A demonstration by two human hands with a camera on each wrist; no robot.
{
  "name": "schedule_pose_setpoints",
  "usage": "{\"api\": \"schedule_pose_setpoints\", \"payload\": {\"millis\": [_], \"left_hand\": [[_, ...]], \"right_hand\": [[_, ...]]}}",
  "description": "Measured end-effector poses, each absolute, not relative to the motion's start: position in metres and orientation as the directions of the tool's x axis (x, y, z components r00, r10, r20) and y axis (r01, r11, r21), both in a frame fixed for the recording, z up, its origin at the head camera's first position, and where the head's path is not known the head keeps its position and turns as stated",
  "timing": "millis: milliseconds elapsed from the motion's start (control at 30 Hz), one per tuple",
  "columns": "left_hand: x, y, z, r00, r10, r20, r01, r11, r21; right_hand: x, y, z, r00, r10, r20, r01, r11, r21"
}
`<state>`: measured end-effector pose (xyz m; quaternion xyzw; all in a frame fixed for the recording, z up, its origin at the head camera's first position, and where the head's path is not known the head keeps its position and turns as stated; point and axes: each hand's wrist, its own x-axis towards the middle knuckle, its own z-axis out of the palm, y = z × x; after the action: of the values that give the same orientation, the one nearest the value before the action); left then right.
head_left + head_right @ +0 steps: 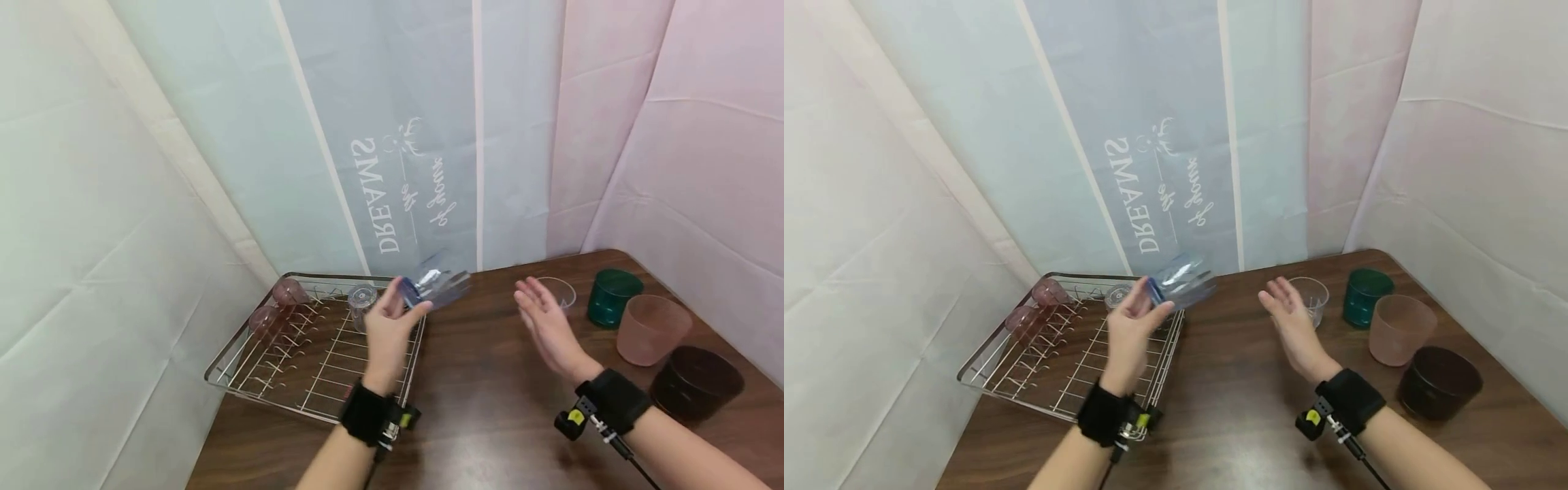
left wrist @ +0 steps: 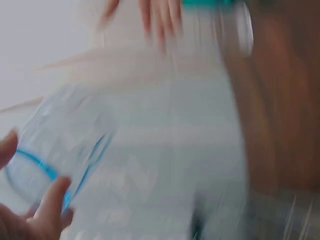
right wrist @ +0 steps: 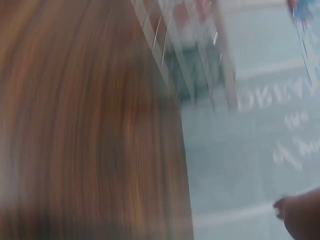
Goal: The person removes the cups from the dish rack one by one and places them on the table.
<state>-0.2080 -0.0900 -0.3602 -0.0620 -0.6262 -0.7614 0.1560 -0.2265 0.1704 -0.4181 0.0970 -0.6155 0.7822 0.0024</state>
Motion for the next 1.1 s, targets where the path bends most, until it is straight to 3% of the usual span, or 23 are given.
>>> {"api": "schedule_pose_setpoints", "payload": {"millis": [133,300,467,700,833,1000,1100], "left_hand": [[-0.193,-0.050,-0.377,-0.940,-0.195,0.280,0.337,-0.401,0.852],[-0.179,-0.021,-0.392,-0.927,-0.246,0.283,0.371,-0.487,0.791],[-0.170,-0.010,-0.408,-0.909,-0.290,0.300,0.411,-0.499,0.763],[-0.162,-0.006,-0.418,-0.889,-0.295,0.351,0.456,-0.489,0.744],[-0.161,-0.004,-0.418,-0.886,-0.281,0.369,0.463,-0.501,0.731],[-0.161,-0.010,-0.411,-0.927,-0.158,0.339,0.372,-0.477,0.796],[-0.165,-0.027,-0.396,-0.958,-0.037,0.285,0.280,-0.338,0.898]], "right_hand": [[-0.217,0.148,-0.414,-0.925,-0.330,0.189,-0.053,-0.382,-0.923],[-0.210,0.136,-0.403,-0.883,-0.411,0.228,0.011,-0.504,-0.864],[-0.206,0.133,-0.391,-0.895,-0.385,0.224,0.010,-0.520,-0.854],[-0.201,0.137,-0.381,-0.920,-0.374,0.116,0.084,-0.480,-0.873],[-0.198,0.141,-0.377,-0.920,-0.370,0.130,0.066,-0.472,-0.879],[-0.200,0.157,-0.377,-0.918,-0.349,0.186,-0.024,-0.419,-0.907],[-0.200,0.177,-0.383,-0.925,-0.334,0.183,-0.034,-0.406,-0.913]]}}
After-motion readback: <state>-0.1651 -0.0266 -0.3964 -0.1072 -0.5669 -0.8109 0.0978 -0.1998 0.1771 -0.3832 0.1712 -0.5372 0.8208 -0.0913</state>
